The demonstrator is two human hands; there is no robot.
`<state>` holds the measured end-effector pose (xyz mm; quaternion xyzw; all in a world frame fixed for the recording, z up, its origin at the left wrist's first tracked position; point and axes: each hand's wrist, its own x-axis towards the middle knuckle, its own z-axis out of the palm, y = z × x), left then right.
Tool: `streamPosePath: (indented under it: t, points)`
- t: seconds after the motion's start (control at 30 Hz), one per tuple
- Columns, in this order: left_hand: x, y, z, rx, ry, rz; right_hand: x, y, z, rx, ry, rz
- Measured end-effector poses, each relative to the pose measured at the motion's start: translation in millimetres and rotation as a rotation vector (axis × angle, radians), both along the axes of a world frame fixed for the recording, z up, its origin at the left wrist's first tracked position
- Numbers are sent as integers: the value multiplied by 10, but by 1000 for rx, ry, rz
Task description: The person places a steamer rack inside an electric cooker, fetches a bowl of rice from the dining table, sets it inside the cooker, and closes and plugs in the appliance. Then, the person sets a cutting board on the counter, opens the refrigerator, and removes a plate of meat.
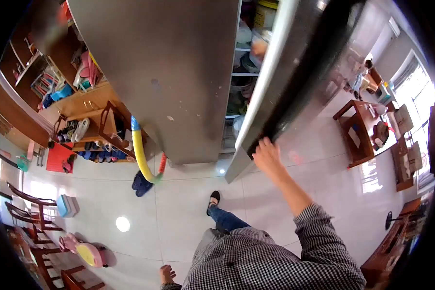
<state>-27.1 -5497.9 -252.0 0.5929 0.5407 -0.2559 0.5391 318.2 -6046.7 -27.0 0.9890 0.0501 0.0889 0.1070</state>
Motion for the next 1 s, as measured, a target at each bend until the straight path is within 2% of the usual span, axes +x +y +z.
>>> streamPosePath:
  t: [0.07,0.1,0.2,0.23,0.3,0.33,0.37,0.4,0.43,0.5,0.57,0.63,0.7,0.8,0.87,0.9,0.93,1.0]
  points:
    - [-372,-75,-211,37,110,98,-565,-175,7,66,-104,21]
    - [-533,-54,-275,-38,82,99,-858,-242,23,147,-132,-3]
    - [-610,-202,-308,24,38,99,-1666,-533,-89,381,-357,-29]
    - [-607,-193,-352,28,-9,100,-1945,-635,-10,285,-298,-60]
    - [-149,-306,-187,65,-24,-4,-2551,-911,-135,817,-343,-533]
    - [-8,-345,-69,86,-27,-58,-2676,-990,-123,1186,-551,-506]
    - [75,-281,-144,77,-53,-74,-2818,-1122,-77,1218,-611,-573]
    - [177,-248,-186,70,-78,-93,-2973,-1457,-264,1242,-709,-477]
    - [267,-243,-135,84,-115,-97,-3029,-1707,-387,1460,-920,-472]
    - [500,-352,32,109,-193,-100,-3006,-1747,-1,1382,-1165,-543]
    - [573,-398,80,128,-242,-120,-3081,-2198,14,1362,-1377,-658]
    - [565,-408,96,141,-263,-148,-3173,-2497,194,1426,-1405,-815]
    - [501,-404,128,151,-250,-180,-3153,-2824,317,1447,-1425,-862]
    - [158,-490,155,162,-259,-36,-3215,-3831,-56,1385,-1412,-602]
    - [-230,-365,-96,86,-171,21,-3227,-4338,-233,1228,-1349,-597]
    - [-487,-304,-327,61,-153,78,-3140,-4440,-239,1238,-1488,-647]
    - [-695,-295,-472,39,-135,136,-3140,-4599,-319,1193,-1440,-636]
    - [-839,-510,-387,80,-2,146,-3148,-4997,-422,1092,-1351,-604]
